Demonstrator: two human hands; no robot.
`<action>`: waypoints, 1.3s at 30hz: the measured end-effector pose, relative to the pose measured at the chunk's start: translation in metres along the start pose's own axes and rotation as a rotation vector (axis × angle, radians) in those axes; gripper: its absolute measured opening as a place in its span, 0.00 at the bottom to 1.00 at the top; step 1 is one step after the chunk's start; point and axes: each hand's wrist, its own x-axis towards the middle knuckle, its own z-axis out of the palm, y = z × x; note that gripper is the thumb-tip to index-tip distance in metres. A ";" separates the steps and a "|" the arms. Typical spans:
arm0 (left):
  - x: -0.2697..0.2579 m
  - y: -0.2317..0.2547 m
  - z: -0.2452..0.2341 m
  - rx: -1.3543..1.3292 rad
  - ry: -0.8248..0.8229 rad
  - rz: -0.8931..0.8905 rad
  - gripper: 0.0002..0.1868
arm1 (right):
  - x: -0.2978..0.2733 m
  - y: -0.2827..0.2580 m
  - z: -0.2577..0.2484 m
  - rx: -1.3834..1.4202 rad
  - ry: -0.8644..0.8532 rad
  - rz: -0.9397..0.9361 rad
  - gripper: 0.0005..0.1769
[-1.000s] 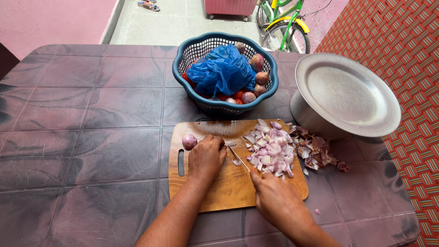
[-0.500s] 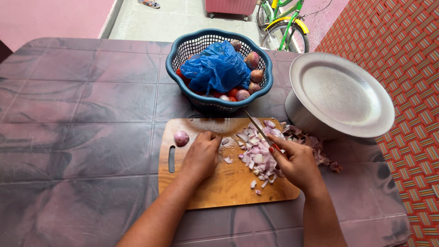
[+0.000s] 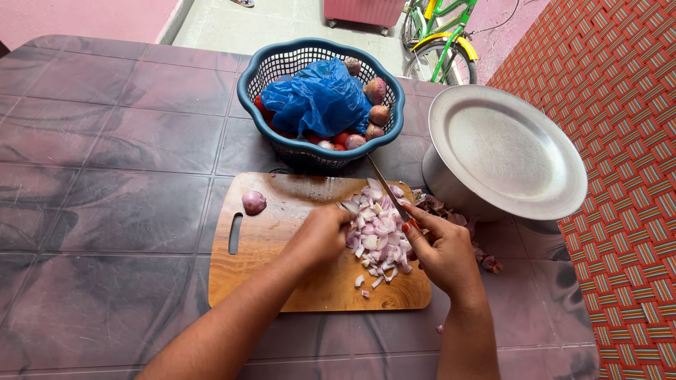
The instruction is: The person peels and chops several onions on a wooden cutting board using a small knife.
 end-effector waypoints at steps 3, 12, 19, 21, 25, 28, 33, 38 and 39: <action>-0.001 0.001 -0.024 0.064 0.166 0.058 0.13 | 0.002 0.002 -0.001 0.000 0.022 0.011 0.22; -0.024 0.014 0.001 0.123 0.048 0.033 0.07 | -0.001 0.000 0.006 0.046 0.052 -0.105 0.21; -0.030 0.012 -0.046 0.181 0.182 -0.067 0.06 | -0.002 0.000 0.012 0.043 -0.017 -0.074 0.22; -0.035 -0.004 -0.079 0.312 0.270 -0.116 0.10 | -0.004 -0.001 0.014 0.025 -0.002 -0.096 0.22; -0.054 -0.032 -0.120 0.511 0.423 0.029 0.18 | -0.004 -0.004 0.027 0.019 -0.083 -0.125 0.21; -0.049 -0.033 -0.113 0.306 0.175 -0.314 0.16 | -0.006 -0.010 0.051 0.041 -0.170 -0.042 0.22; -0.048 -0.034 -0.105 0.119 0.166 -0.139 0.21 | -0.025 -0.008 0.099 -0.079 -0.125 -0.139 0.22; -0.052 -0.047 -0.098 0.130 0.225 0.445 0.23 | -0.040 -0.014 0.116 -0.195 -0.154 -0.155 0.25; -0.050 -0.045 -0.088 0.095 0.169 0.348 0.18 | -0.040 -0.015 0.117 -0.196 -0.155 -0.155 0.25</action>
